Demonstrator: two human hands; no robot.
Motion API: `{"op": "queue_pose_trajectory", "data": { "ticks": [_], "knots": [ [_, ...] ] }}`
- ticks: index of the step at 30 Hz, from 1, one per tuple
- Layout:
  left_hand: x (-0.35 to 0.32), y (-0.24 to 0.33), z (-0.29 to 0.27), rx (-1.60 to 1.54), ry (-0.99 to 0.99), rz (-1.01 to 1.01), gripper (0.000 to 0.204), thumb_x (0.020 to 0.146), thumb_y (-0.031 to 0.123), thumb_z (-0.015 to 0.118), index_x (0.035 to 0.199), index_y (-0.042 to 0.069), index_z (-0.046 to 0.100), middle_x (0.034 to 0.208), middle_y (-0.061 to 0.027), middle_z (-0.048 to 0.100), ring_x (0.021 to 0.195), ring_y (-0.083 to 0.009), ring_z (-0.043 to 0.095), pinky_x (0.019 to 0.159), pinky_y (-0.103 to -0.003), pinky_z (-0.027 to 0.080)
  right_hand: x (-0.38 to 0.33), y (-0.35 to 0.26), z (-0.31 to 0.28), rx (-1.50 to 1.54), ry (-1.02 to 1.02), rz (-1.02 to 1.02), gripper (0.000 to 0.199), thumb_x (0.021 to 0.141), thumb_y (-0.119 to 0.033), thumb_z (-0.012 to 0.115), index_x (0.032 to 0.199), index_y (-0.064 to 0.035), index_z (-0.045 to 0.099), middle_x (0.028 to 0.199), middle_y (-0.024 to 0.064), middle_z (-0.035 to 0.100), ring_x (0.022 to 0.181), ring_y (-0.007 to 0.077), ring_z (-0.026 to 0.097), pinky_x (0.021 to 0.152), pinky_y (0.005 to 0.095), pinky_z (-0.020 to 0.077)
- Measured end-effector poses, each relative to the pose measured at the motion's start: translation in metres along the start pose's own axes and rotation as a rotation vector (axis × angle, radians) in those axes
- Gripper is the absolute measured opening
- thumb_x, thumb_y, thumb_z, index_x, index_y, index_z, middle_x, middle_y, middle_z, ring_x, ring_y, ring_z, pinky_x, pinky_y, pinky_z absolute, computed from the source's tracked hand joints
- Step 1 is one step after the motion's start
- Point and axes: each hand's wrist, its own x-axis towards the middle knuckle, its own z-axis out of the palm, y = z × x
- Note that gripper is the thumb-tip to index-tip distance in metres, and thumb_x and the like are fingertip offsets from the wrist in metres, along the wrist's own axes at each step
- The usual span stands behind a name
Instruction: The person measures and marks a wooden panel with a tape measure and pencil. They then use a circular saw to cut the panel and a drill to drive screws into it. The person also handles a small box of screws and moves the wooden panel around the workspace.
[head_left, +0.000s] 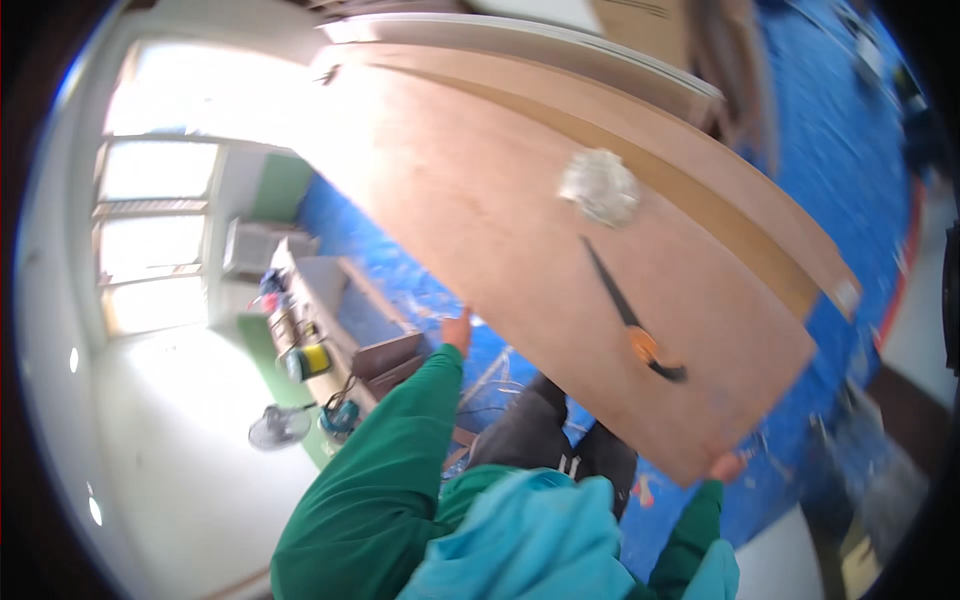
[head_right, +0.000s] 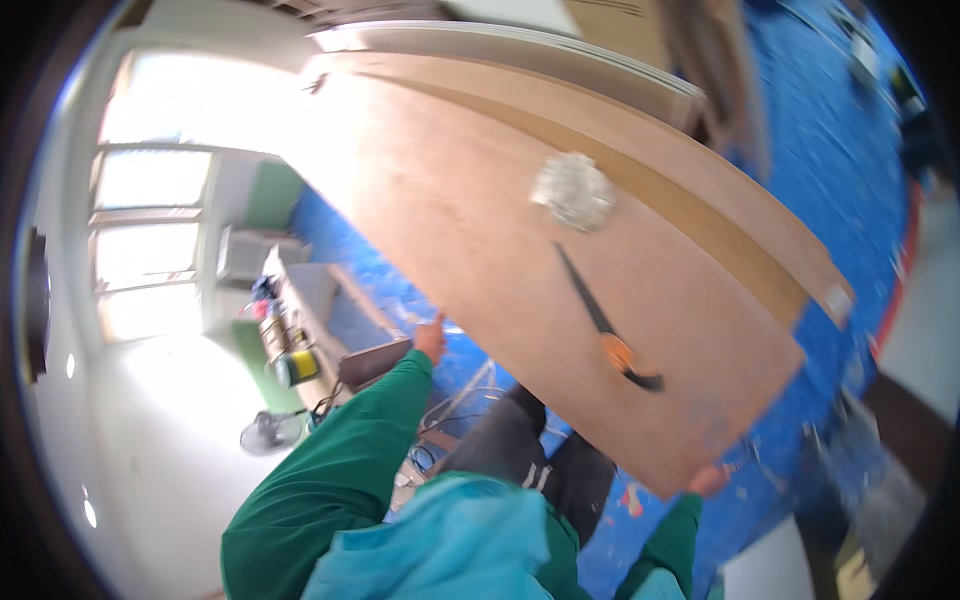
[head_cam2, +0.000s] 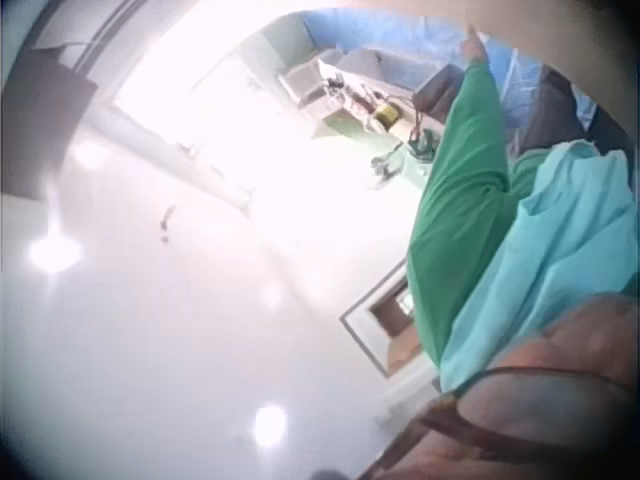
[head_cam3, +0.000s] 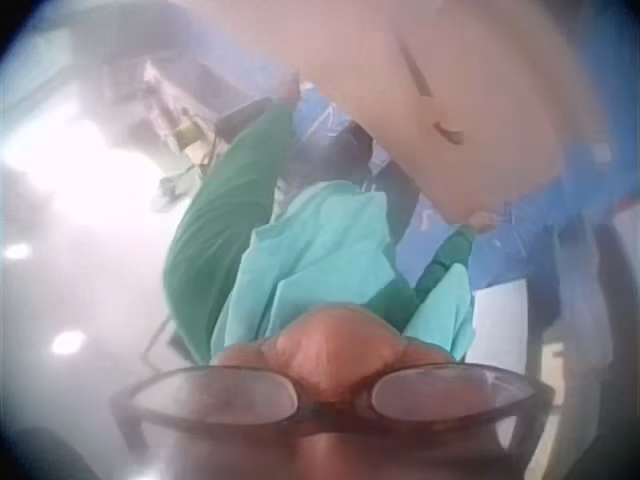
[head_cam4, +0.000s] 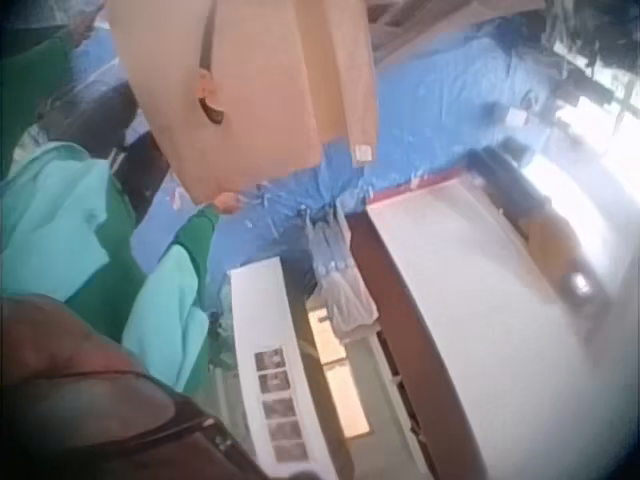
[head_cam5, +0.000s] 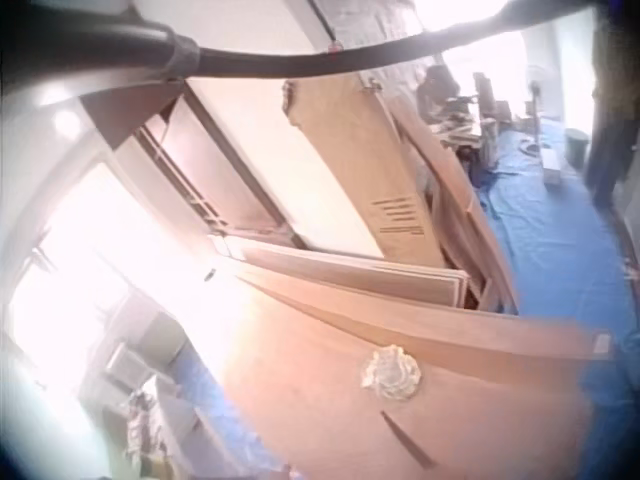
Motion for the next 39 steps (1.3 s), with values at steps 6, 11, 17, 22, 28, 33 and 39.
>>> {"op": "queue_pose_trajectory", "data": {
  "ticks": [6, 11, 17, 22, 28, 33, 39],
  "knots": [
    [0.063, 0.013, -0.033, -0.566, -0.112, -0.081, 0.083, 0.089, 0.066, 0.078, 0.138, 0.001, 0.060, 0.122, -0.0175, 0.069, 0.106, -0.0322, 0.069, 0.084, -0.048, 0.060, -0.005, -0.080, 0.021, -0.470, 0.124, -0.059, 0.039, 0.104, -0.024, 0.055, 0.101, 0.0098, 0.074, 0.093, 0.0279, 0.076, 0.084, 0.0444, 0.074, 0.070, 0.0546, 0.0570],
    [0.095, 0.019, -0.027, -0.772, -0.229, -0.066, 0.067, 0.094, 0.051, 0.081, 0.135, 0.000, 0.063, 0.127, -0.0135, 0.072, 0.105, -0.0310, 0.072, 0.089, -0.047, 0.060, 0.014, -0.074, 0.022, -0.510, 0.160, -0.008, 0.032, 0.104, -0.018, 0.054, 0.102, 0.0062, 0.075, 0.092, 0.0229, 0.077, 0.082, 0.0375, 0.076, 0.067, 0.0530, 0.0580],
    [0.105, 0.013, -0.004, -0.902, -0.370, 0.008, 0.058, 0.100, 0.041, 0.077, 0.140, 0.002, 0.061, 0.137, -0.0134, 0.069, 0.116, -0.0302, 0.071, 0.095, -0.046, 0.060, -0.002, -0.130, 0.042, -0.450, 0.187, -0.039, 0.032, 0.105, -0.020, 0.054, 0.104, 0.0041, 0.075, 0.092, 0.0207, 0.077, 0.083, 0.0356, 0.076, 0.067, 0.0525, 0.0585],
    [0.105, -0.028, -0.009, -0.915, -0.330, -0.003, 0.060, 0.101, 0.042, 0.076, 0.142, 0.002, 0.059, 0.137, -0.0126, 0.069, 0.118, -0.0290, 0.070, 0.097, -0.045, 0.059, 0.031, -0.206, 0.075, -0.423, 0.168, -0.174, 0.032, 0.106, -0.021, 0.054, 0.105, 0.0023, 0.076, 0.092, 0.0188, 0.077, 0.083, 0.0341, 0.076, 0.067, 0.0521, 0.0589],
    [0.087, -0.021, -0.004, -0.932, -0.350, -0.015, 0.060, 0.101, 0.042, 0.075, 0.143, 0.003, 0.058, 0.140, -0.0120, 0.067, 0.123, -0.0276, 0.067, 0.099, -0.045, 0.058, 0.044, -0.249, 0.106, -0.351, 0.151, -0.162, 0.032, 0.106, -0.023, 0.054, 0.106, 0.0002, 0.076, 0.093, 0.0166, 0.076, 0.083, 0.0322, 0.075, 0.067, 0.0516, 0.0594],
    [0.091, -0.037, -0.019, -0.932, -0.299, -0.036, 0.056, 0.102, 0.040, 0.074, 0.142, 0.003, 0.059, 0.137, -0.0107, 0.069, 0.122, -0.0263, 0.068, 0.097, -0.045, 0.059, 0.038, -0.224, 0.120, -0.375, 0.105, -0.128, 0.032, 0.107, -0.025, 0.055, 0.107, -0.0016, 0.076, 0.093, 0.0147, 0.076, 0.083, 0.0306, 0.075, 0.067, 0.0512, 0.0598],
    [0.128, -0.061, -0.021, -0.804, -0.426, -0.008, 0.052, 0.106, 0.045, 0.066, 0.141, 0.007, 0.061, 0.138, -0.0082, 0.069, 0.122, -0.0252, 0.066, 0.106, -0.045, 0.052, 0.058, -0.104, 0.052, -0.943, 0.042, -0.324, 0.032, 0.107, -0.027, 0.055, 0.108, -0.0038, 0.077, 0.094, 0.0125, 0.076, 0.084, 0.0288, 0.075, 0.067, 0.0507, 0.0602]
  ]
}}
